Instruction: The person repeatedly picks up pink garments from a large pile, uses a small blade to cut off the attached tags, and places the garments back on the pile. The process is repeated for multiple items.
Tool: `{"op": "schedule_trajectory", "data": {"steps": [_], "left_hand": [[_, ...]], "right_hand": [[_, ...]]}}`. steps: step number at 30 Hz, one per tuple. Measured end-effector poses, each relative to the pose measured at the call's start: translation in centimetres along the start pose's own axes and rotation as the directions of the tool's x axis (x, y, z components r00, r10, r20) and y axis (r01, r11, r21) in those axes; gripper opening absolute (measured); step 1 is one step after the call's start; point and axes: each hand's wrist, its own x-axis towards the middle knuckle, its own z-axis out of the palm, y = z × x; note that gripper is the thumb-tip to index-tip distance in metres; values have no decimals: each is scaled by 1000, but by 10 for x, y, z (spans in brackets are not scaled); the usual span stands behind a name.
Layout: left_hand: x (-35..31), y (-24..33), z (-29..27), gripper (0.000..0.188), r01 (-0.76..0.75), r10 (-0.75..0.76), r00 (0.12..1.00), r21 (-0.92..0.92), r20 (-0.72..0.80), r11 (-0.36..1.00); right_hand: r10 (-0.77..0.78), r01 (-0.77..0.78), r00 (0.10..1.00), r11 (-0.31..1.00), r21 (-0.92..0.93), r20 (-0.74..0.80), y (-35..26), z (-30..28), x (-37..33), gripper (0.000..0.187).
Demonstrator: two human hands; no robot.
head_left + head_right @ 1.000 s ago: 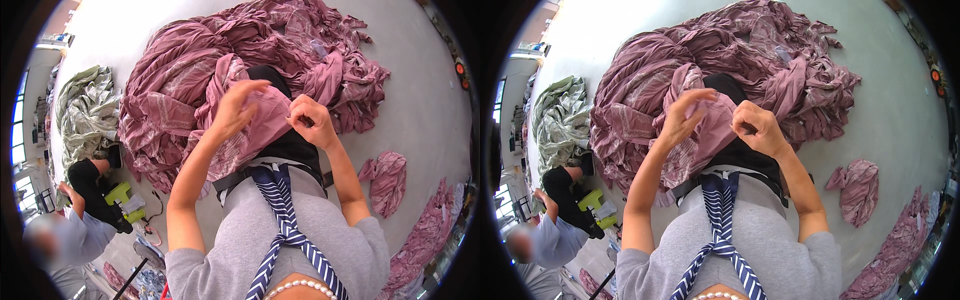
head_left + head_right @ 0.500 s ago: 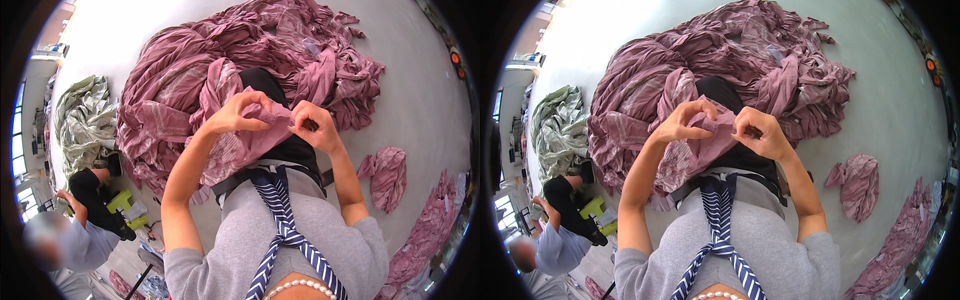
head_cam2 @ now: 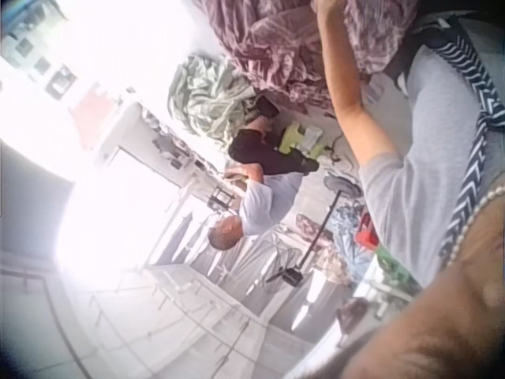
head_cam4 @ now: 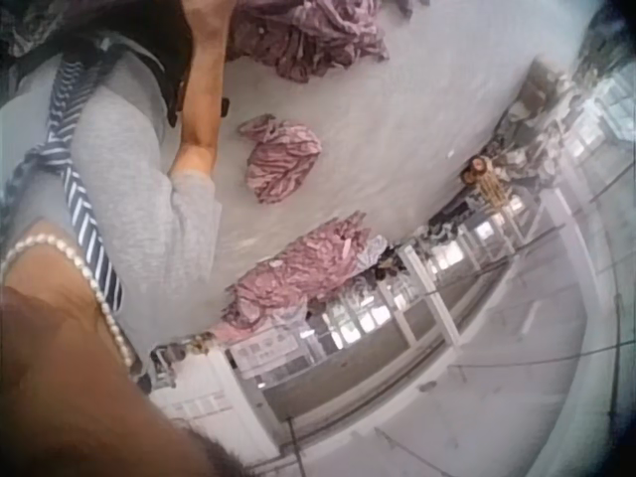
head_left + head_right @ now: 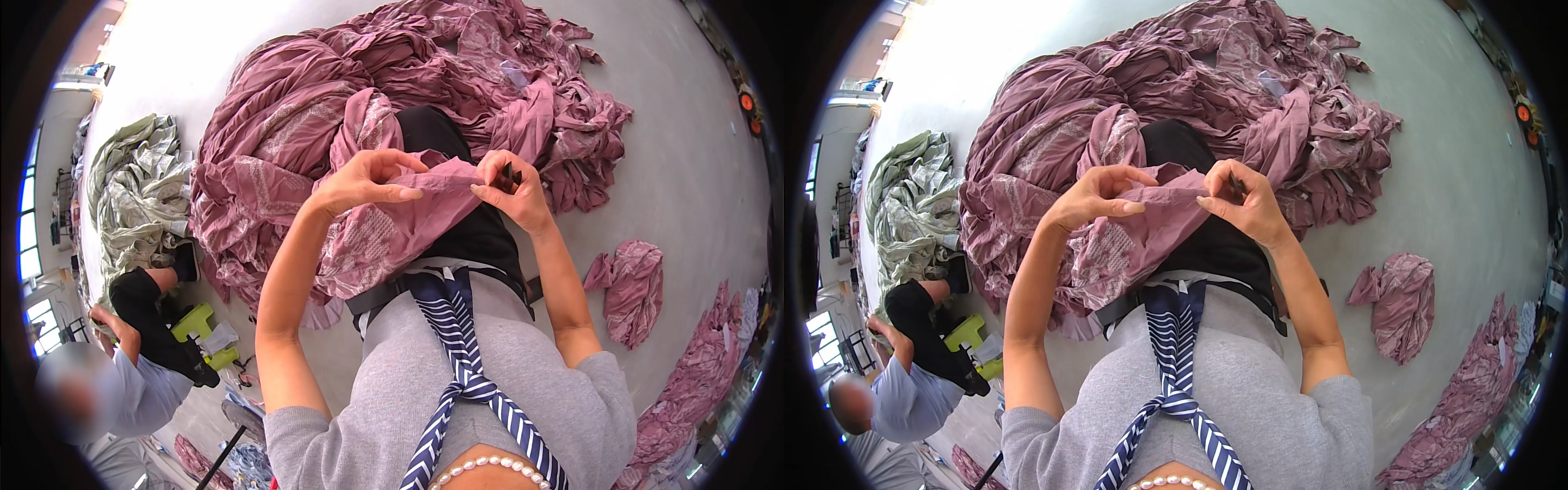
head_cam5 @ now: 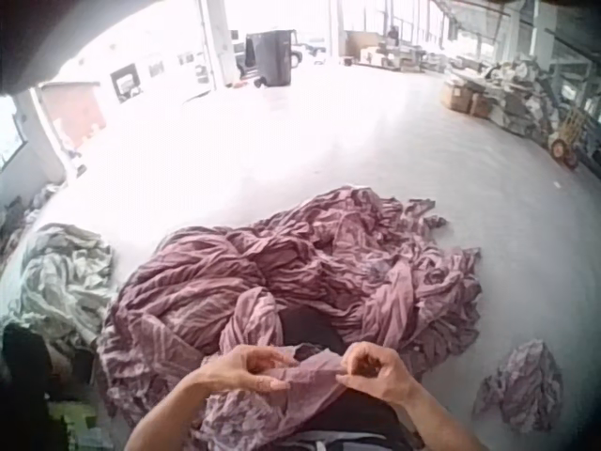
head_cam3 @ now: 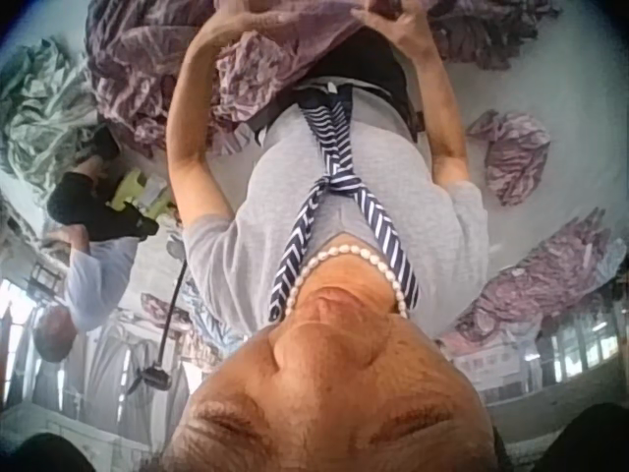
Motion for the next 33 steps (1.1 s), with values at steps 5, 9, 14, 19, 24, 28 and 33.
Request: {"op": "schedule_trajectory", "data": {"steps": [5,9,14,19,24,28,33], "left_hand": [[4,-10,21,17,-186,216,961,177,-171,966],[-7,-3,46,18,-356,690,627,655,-362,667],[-13,-23,62,19,-368,891,294,819,-347,440],[-14,-46,69,23,-310,932,147,880,-331,361],[-13,-56,88,24,-431,744,236,619,-625,657],[-7,-58,103,21,-684,462,358,109,-811,721],[-10,-52,104,20,-724,173,623,-478,-763,497]], "right_hand": [[-154,153,988,966,-210,14,-10,11,5,25],[-515,454,852,630,-630,98,-20,22,2,31],[-679,569,687,281,-773,259,-20,35,-7,26],[-690,600,650,208,-773,319,-17,33,-11,17],[-669,618,650,187,-764,362,-15,37,-12,18],[-554,620,733,303,-723,396,-8,48,-16,18],[-93,116,993,920,-374,79,-18,57,-18,23]]}}
